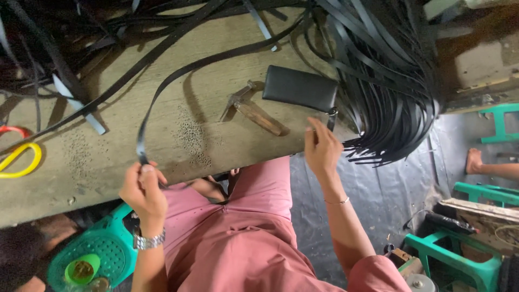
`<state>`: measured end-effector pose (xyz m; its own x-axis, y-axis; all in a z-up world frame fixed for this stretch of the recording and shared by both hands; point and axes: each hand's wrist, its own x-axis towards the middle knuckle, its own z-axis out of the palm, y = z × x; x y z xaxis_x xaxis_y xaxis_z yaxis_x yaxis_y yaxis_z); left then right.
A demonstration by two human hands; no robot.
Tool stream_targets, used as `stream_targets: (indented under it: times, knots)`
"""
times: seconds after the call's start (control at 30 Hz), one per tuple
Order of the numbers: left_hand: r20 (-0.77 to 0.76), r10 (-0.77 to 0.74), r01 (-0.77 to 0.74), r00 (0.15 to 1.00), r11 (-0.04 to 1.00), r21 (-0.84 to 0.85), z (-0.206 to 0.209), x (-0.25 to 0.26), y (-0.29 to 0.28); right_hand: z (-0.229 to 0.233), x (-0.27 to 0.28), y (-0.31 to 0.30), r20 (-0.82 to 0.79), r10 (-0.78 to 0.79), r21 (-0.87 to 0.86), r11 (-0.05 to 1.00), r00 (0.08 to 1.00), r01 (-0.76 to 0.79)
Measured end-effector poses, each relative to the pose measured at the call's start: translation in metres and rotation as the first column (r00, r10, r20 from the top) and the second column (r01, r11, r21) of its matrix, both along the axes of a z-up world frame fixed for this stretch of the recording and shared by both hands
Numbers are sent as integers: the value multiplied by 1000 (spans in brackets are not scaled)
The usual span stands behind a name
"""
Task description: The person hammers small metal pins into a black leather strap on a wooden workbench. They repeatedly pick up pins, position them on the strap, and strike them with a hammer. A second person briefly points at the work area.
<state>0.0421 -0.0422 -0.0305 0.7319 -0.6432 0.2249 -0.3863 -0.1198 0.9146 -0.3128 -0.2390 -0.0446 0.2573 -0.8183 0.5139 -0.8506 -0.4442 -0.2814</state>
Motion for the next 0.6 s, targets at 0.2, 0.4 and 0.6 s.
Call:
stream_targets:
  times: [0.2,0.4,0.6]
  knots:
    - [107,119,-116,987,993,-30,-26,51,3,-21,-69,-46,-122,-63,-320,947,990,21]
    - [472,81,-133,878,988,78,-42,53,5,-1,-4,-29,-207,88,-226,965,974,-135]
    - [404,121,-140,907,990,17,-22,48,-2,-8,19,-28,8,251,-88,964,968,-250]
